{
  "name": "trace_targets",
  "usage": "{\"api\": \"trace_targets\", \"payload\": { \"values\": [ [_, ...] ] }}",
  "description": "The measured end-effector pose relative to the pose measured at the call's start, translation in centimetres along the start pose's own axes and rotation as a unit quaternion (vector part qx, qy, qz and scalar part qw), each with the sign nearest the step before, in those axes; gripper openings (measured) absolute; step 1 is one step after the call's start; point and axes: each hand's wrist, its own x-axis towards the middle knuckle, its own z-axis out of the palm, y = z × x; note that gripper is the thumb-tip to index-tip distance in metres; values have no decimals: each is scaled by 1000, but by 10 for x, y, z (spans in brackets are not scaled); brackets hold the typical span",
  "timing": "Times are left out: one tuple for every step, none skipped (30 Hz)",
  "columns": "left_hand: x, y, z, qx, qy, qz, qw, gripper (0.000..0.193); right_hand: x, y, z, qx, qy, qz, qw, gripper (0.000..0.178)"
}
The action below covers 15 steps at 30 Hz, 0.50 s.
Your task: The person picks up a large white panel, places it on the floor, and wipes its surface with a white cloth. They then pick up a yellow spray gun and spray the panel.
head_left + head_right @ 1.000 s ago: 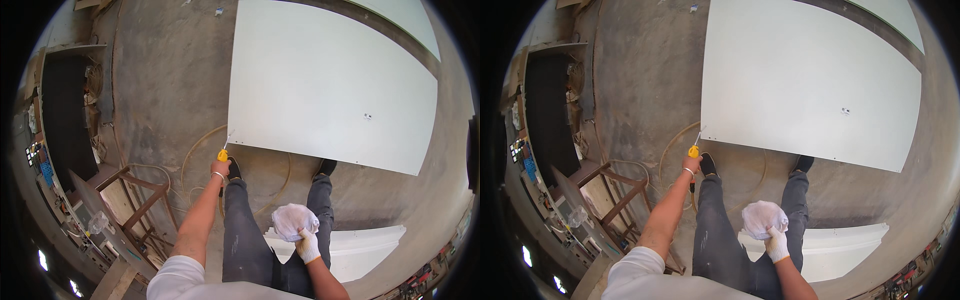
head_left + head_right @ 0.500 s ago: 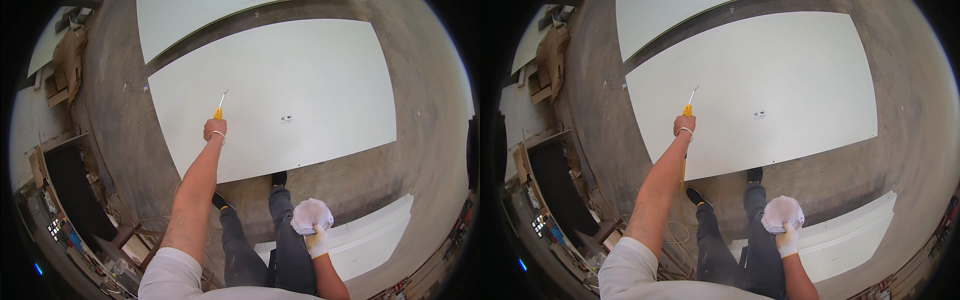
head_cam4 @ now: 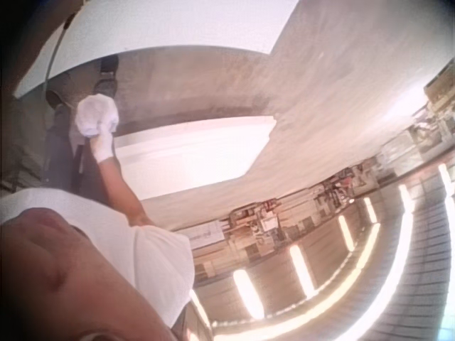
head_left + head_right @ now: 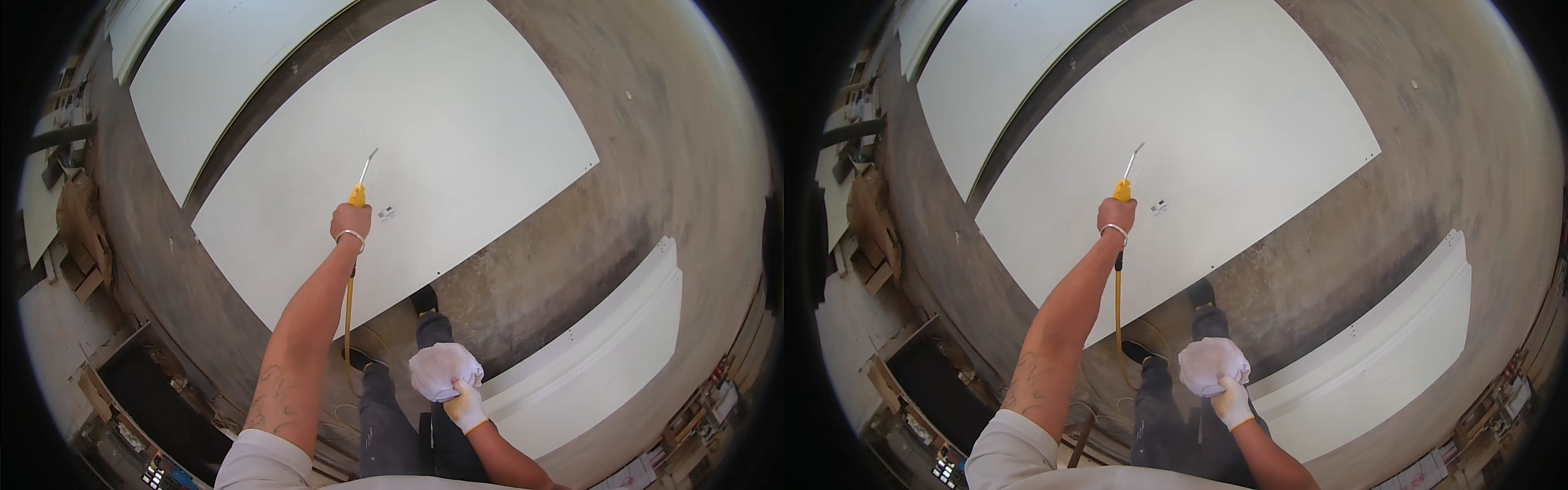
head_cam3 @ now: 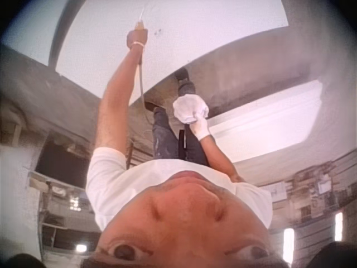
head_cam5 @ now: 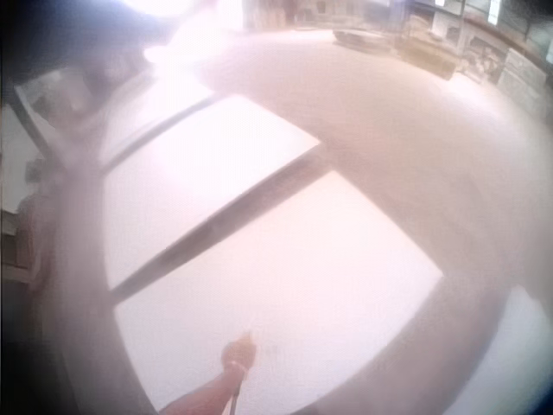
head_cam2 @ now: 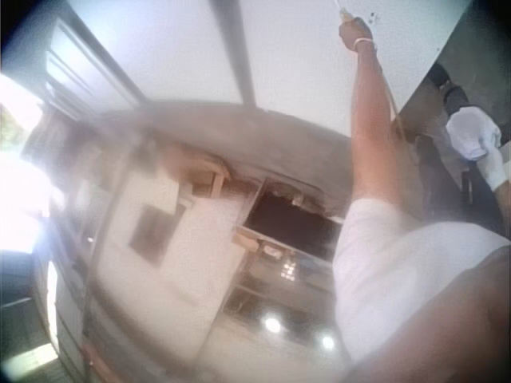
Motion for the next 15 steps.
{"api": "trace_targets", "payload": {
  "values": [
    [11, 15, -12, -49, 2, 0, 999, 40, 0, 2, -1, 27, -3, 22, 999, 65],
    [15, 31, -22, -89, -12, -18, 996, 40, 0, 5, -2, 53, -7, 43, 998, 66],
    [12, 47, -26, -67, -7, 12, 998, 39, 1, 8, -3, 65, -16, 47, 997, 67],
    [8, 67, -31, -41, -15, 32, 999, 39, 2, 12, -5, 78, -25, 52, 995, 68],
    [2, 84, -31, -19, -15, 51, 998, 39, 4, 16, -6, 75, -40, 39, 996, 68],
    [-8, 98, -28, -10, -29, 58, 998, 38, 5, 20, -8, 62, -46, 20, 997, 69],
    [-17, 110, -24, -5, -34, 65, 997, 38, 6, 24, -9, 56, -40, 16, 998, 69],
    [-22, 117, -21, -2, -33, 71, 997, 37, 7, 28, -11, 41, -24, 8, 999, 69],
    [-26, 119, -17, 17, -73, 73, 995, 37, 8, 32, -13, 29, -22, 5, 999, 69],
    [-30, 119, -10, 33, -107, 78, 991, 37, 8, 35, -14, 30, -20, 2, 999, 68],
    [-33, 119, 1, 50, -142, 84, 985, 38, 9, 38, -15, 34, -33, 2, 999, 68],
    [-35, 118, 13, 68, -179, 87, 978, 38, 9, 40, -16, 36, -30, 0, 999, 67],
    [-39, 113, 25, 77, -188, 99, 974, 38, 9, 41, -17, 42, -45, -1, 998, 67],
    [-45, 103, 37, 85, -199, 105, 971, 39, 9, 42, -17, 45, -44, -4, 998, 67],
    [-53, 92, 46, 92, -209, 111, 967, 39, 9, 43, -17, 46, -43, -20, 998, 67]
  ]
}}
